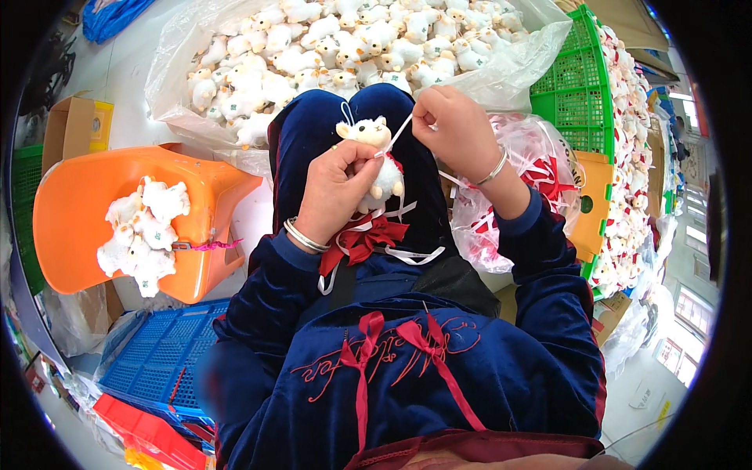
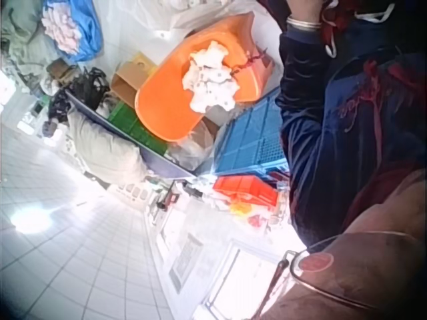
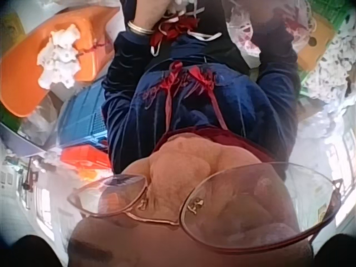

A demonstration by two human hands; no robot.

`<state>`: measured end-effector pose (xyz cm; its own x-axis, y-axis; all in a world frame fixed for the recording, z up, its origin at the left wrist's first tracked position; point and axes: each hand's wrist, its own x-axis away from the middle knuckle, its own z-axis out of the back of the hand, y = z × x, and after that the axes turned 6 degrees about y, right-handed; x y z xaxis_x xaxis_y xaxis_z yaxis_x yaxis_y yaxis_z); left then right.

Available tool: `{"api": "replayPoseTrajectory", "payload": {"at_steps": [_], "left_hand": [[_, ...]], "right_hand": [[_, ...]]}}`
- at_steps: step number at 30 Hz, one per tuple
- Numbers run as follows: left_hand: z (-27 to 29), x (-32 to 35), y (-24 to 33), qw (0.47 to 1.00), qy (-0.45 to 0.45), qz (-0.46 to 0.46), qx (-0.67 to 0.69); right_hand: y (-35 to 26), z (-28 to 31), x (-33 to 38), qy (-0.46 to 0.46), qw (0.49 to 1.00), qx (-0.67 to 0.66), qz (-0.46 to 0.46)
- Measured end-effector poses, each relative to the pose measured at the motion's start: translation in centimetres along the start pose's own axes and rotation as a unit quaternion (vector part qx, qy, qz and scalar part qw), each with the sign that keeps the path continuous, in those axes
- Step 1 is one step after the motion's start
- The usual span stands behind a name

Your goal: The person ties red and white ribbons around the necks of small white plush toys. They pick up each toy, wrap the ribbon, and tie a bow by hand, then place the finished toy into a green basket.

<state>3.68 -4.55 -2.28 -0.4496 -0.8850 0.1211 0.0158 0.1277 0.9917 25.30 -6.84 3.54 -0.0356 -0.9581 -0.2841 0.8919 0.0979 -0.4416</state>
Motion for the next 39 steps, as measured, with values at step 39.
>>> {"api": "replayPoseTrajectory", "payload": {"at_steps": [39], "left_hand": [[0.3,-0.2,-0.3,0.998,-0.032,0.034,0.045]], "right_hand": [[-1.0,-0.2,1.4,-0.212,0.837,-0.434,-0.258]]}}
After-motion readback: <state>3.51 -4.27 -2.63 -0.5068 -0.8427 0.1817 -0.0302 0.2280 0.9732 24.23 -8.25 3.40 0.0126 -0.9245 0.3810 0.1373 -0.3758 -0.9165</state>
